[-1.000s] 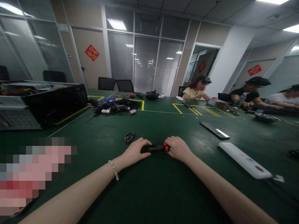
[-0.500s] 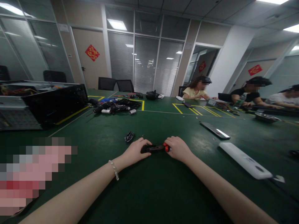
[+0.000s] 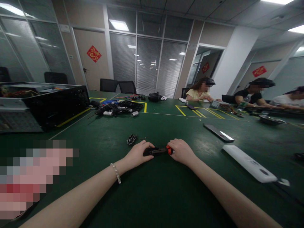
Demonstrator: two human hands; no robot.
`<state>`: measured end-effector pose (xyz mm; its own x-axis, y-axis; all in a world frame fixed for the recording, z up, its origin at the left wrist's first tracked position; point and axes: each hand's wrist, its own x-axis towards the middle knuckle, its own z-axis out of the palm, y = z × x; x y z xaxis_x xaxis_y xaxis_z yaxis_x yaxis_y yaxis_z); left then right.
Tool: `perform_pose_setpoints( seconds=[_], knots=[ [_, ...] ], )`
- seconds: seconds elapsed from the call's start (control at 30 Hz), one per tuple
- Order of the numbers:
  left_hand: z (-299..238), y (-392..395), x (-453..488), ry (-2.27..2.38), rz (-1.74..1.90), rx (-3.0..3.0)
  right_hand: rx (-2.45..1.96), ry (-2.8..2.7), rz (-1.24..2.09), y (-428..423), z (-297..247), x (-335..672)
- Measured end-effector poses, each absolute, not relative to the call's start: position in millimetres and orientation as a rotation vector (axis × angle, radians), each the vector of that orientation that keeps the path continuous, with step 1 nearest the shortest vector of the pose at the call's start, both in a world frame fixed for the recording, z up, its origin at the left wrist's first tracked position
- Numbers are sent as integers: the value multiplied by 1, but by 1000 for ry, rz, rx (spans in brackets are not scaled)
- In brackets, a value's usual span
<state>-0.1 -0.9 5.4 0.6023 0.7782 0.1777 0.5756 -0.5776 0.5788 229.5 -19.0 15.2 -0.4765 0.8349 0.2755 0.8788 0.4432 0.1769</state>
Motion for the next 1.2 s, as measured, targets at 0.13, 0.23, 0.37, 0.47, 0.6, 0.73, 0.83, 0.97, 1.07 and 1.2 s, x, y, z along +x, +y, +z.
perform_pose_setpoints(
  seconds=[0.13,0.23,0.37,0.47,0.6,0.73,0.83,0.97,1.07,1.2],
  knots=[
    [7,-2,0,1082,582,2357,-1519,-2531,-447,-18,14,230],
    [8,-2,0,1085,575,2346,-1518,-2533,-432,-19,14,230],
    [8,-2,0,1089,567,2332,-1524,-2533,-408,-20,15,230],
    [7,-2,-1,1074,582,2344,-1527,-2535,-411,-20,16,230],
    [6,-2,-1,1059,589,2355,-1520,-2543,-438,-19,15,229],
    [6,-2,-1,1063,584,2352,-1538,-2554,-456,-19,15,229],
    [5,-2,-1,1069,578,2338,-1543,-2550,-434,-19,14,229],
    [2,1,-3,1045,575,2331,-1513,-2537,-433,-17,12,231],
    [1,2,-3,1042,573,2332,-1496,-2533,-430,-16,11,232],
    [2,1,-3,1041,580,2336,-1492,-2535,-415,-17,12,232]
  ],
)
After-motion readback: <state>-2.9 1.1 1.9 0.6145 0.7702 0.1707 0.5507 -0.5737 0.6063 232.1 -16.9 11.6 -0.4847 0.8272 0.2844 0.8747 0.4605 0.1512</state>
